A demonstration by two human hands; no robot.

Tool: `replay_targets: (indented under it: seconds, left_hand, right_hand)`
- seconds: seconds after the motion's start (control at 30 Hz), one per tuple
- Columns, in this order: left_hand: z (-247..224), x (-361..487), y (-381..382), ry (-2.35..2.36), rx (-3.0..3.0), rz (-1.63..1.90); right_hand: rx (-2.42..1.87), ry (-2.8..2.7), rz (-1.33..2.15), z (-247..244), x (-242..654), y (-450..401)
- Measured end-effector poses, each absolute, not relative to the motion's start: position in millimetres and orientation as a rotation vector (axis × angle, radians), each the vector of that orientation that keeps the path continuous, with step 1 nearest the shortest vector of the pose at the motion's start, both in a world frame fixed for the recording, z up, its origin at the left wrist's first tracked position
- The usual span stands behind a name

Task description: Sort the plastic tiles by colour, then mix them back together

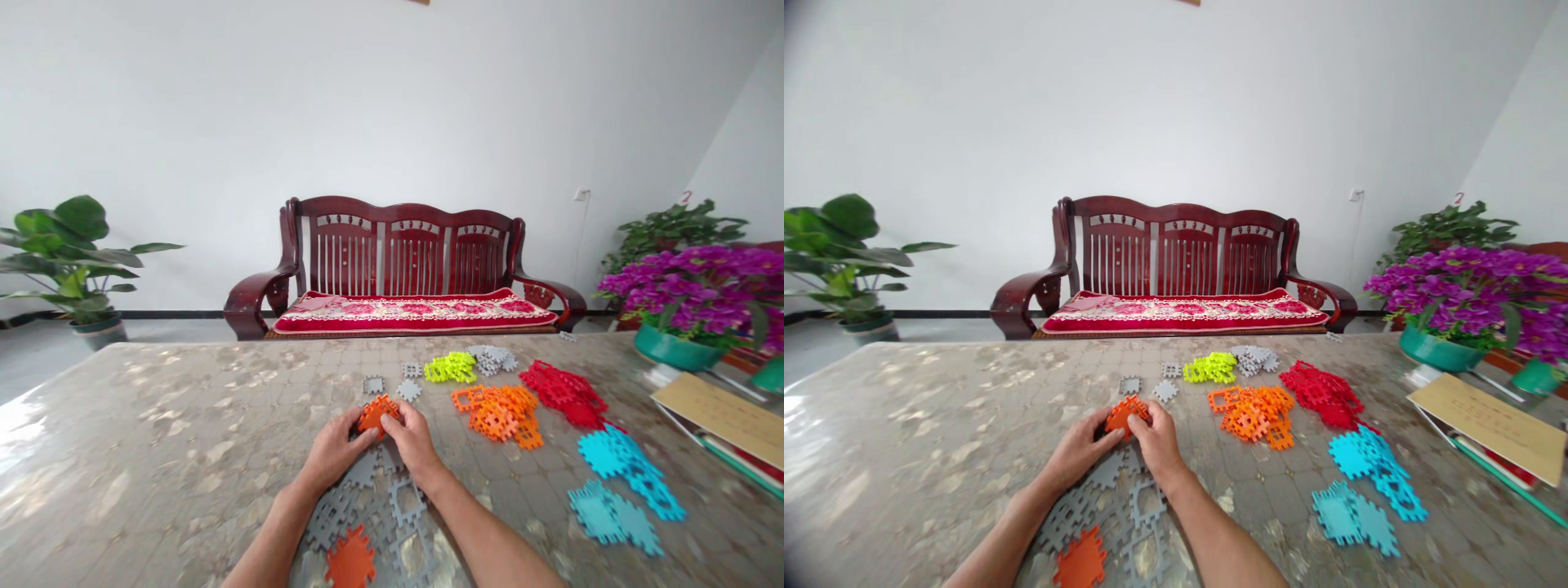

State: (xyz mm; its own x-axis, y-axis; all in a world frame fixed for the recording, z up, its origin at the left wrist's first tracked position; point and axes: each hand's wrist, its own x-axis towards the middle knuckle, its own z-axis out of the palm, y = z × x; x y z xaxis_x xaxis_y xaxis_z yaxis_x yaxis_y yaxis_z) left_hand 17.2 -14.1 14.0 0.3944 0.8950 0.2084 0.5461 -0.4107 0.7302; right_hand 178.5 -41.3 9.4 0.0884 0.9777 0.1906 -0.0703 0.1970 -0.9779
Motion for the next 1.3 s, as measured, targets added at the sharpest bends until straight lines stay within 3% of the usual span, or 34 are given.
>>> replay_targets:
  seconds: [0.83,1.3]
  left_hand:
    - [10,19,-13,1.284,2.132,0.796]
    - [10,11,-9,1.325,2.114,0.927]
  right_hand:
    - [-1.043,-1.153,1.018,5,179,-41]
    - [-1.408,-1.236,0.586,8,236,-28]
